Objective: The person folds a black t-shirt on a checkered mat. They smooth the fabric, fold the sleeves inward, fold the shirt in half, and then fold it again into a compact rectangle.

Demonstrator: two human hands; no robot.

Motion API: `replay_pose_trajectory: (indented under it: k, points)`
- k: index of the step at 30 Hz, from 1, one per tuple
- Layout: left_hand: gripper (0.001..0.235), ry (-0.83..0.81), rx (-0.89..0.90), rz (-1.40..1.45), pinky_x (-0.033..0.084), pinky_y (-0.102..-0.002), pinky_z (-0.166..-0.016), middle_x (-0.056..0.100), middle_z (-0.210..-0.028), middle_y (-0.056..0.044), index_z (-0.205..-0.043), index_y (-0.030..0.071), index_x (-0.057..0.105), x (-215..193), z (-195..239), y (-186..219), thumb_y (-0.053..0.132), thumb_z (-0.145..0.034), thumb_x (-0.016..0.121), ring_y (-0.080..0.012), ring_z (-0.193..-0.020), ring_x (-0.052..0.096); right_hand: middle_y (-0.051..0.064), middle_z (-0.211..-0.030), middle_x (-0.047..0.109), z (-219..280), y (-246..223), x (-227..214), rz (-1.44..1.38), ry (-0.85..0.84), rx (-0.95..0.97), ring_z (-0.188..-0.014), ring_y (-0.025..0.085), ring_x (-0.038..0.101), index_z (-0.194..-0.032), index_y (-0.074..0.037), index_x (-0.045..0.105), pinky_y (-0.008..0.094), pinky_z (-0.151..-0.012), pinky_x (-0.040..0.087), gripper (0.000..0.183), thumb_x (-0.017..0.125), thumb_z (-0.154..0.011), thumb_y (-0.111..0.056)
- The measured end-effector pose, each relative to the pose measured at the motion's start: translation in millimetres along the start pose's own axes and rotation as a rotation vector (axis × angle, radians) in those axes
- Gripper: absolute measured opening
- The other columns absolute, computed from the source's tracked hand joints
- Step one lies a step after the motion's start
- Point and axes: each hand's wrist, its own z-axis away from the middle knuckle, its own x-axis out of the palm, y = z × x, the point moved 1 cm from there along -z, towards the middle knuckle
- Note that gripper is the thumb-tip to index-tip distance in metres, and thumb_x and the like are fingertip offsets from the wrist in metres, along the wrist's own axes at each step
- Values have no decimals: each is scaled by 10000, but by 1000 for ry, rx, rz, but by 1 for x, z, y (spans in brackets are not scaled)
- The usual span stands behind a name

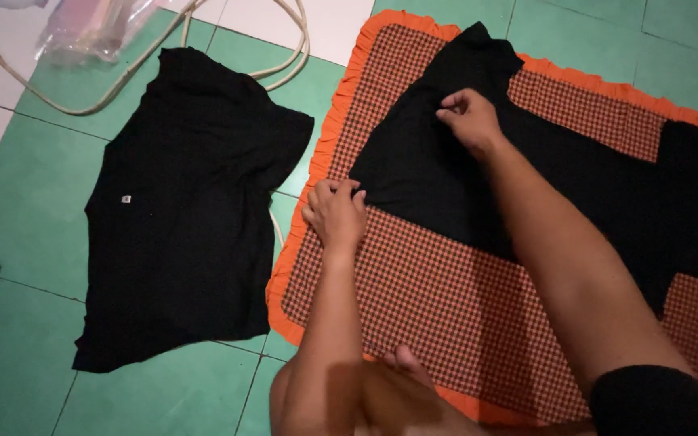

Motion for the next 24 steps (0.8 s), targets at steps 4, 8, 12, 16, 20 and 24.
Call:
replay_pose_trajectory:
  k: [4, 8, 12, 16, 20, 24]
  points:
    - [169, 35, 13, -6, 347, -517, -1052, 520, -1111, 9, -1057, 312, 715, 2, 0, 0, 383, -906, 736, -286, -1156, 502, 74, -1035, 709, 7, -16, -36, 81, -58, -173, -1089, 242, 692, -1168, -193, 714, 386, -909, 551, 345, 802, -867, -50]
    - [188, 13, -6, -5, 353, -516, -1063, 518, -1133, 16, -1073, 305, 718, -1, 1, 2, 394, -908, 736, -285, -1176, 495, 125, -1167, 734, 2, -23, -53, 210, -248, -316, -1223, 344, 643, -1152, -113, 716, 486, -1044, 487, 320, 627, -924, 94]
    - [240, -33, 68, -16, 312, -541, -981, 531, -1180, -60, -1134, 268, 749, -10, -1, 4, 333, -924, 654, -330, -1158, 466, 108, -1368, 605, 13, -68, -65, 440, -327, -163, -1202, 290, 583, -1279, -149, 719, 455, -1005, 480, 373, 594, -970, 21]
    - [271, -68, 132, -44, 290, -513, -955, 540, -1172, -31, -1147, 270, 745, -22, -1, 7, 221, -883, 704, -274, -1187, 469, 110, -1205, 680, -14, -28, -61, 508, -227, -301, -1052, 264, 643, -1225, -147, 761, 409, -874, 501, 372, 846, -890, -283]
    - [254, -60, 138, -64, 307, -502, -937, 558, -1187, -32, -1176, 291, 730, -22, -3, 7, 292, -926, 685, -262, -1162, 491, 111, -1315, 633, 11, -58, -69, 325, -193, -207, -1190, 279, 582, -1253, -164, 719, 438, -1004, 465, 350, 736, -921, -55]
    - [258, -52, 98, -79, 302, -488, -962, 557, -1203, -26, -1190, 315, 719, -21, -2, 9, 302, -935, 676, -251, -1160, 497, 96, -1480, 550, 28, -83, -80, 333, -426, -80, -1392, 281, 487, -1313, -139, 653, 479, -1172, 366, 410, 536, -974, 59]
